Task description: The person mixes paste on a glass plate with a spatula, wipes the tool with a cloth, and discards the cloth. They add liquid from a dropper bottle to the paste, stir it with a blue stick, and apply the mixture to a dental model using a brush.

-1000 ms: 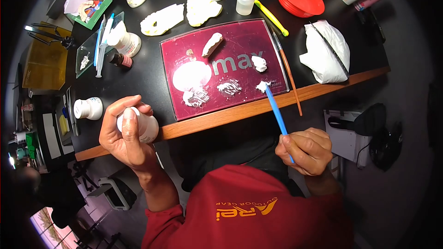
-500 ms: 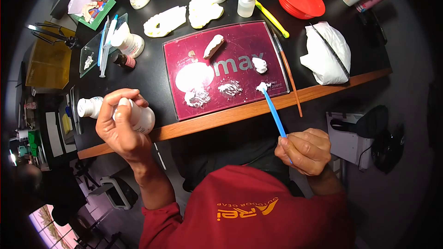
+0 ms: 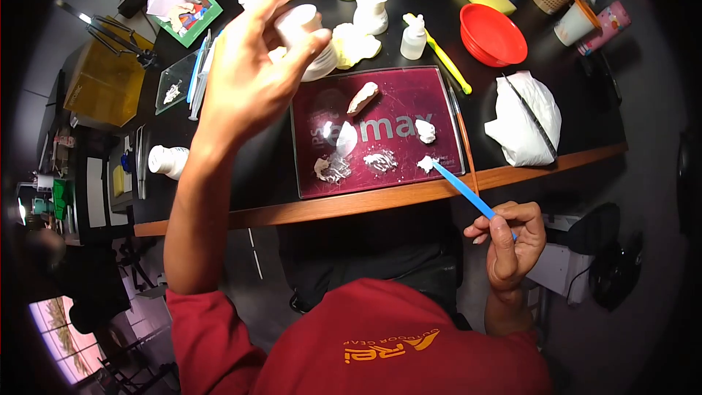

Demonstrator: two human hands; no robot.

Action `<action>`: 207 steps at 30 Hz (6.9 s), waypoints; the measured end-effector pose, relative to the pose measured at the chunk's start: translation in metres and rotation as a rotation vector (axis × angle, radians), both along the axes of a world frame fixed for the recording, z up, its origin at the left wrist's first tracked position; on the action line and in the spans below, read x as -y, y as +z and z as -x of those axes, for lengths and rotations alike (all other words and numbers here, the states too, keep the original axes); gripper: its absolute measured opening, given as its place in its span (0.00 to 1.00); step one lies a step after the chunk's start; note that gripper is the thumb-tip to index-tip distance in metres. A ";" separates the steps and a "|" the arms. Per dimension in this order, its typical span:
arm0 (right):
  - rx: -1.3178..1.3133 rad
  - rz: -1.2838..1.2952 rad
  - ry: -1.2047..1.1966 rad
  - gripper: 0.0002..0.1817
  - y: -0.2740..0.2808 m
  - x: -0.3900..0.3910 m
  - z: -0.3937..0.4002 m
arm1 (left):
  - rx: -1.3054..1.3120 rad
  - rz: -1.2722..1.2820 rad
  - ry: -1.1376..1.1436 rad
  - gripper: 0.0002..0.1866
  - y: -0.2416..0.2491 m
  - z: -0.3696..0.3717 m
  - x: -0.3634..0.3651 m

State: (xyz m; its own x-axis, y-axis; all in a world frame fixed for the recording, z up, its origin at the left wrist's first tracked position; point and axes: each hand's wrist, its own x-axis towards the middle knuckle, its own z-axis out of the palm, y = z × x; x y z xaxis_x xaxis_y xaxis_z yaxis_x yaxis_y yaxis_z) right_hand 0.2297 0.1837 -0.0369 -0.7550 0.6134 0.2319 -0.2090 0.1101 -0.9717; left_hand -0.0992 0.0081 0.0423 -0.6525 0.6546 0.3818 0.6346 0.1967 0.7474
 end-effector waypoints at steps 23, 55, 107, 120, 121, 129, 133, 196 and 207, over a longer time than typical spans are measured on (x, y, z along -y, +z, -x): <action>0.373 0.094 0.168 0.21 0.041 0.002 0.003 | -0.460 0.535 0.226 0.30 -0.025 0.115 -0.068; 0.362 -0.903 -0.129 0.22 0.011 0.042 0.019 | 0.184 -0.131 0.310 0.13 -0.071 -0.092 0.104; 0.258 -0.974 -0.112 0.21 0.005 0.035 0.025 | 0.154 -0.099 0.258 0.12 -0.073 -0.093 0.107; 0.245 -0.971 -0.163 0.20 0.006 0.032 0.026 | 0.162 -0.140 0.324 0.14 -0.073 -0.094 0.102; 0.261 -0.976 -0.154 0.20 0.006 0.032 0.025 | 0.167 -0.139 0.325 0.14 -0.073 -0.095 0.102; 0.274 -0.959 -0.152 0.20 0.007 0.029 0.028 | 0.166 -0.145 0.334 0.14 -0.073 -0.095 0.100; 0.243 -0.957 -0.144 0.20 0.008 0.031 0.027 | 0.170 -0.129 0.339 0.14 -0.072 -0.095 0.101; 0.235 -0.985 -0.157 0.21 0.006 0.022 0.029 | 0.105 -0.065 0.269 0.13 -0.071 -0.096 0.104; 0.275 -0.974 -0.134 0.20 0.013 0.023 0.031 | 0.095 -0.065 0.265 0.13 -0.071 -0.096 0.104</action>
State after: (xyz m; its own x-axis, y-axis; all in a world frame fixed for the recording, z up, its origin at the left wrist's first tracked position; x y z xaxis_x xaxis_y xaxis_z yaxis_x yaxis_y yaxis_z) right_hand 0.1992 0.1610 -0.0238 -0.7962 0.3345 0.5042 0.0802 0.8843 -0.4600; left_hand -0.0032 -0.0956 -0.0282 -0.8326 0.4325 0.3461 0.4938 0.2964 0.8175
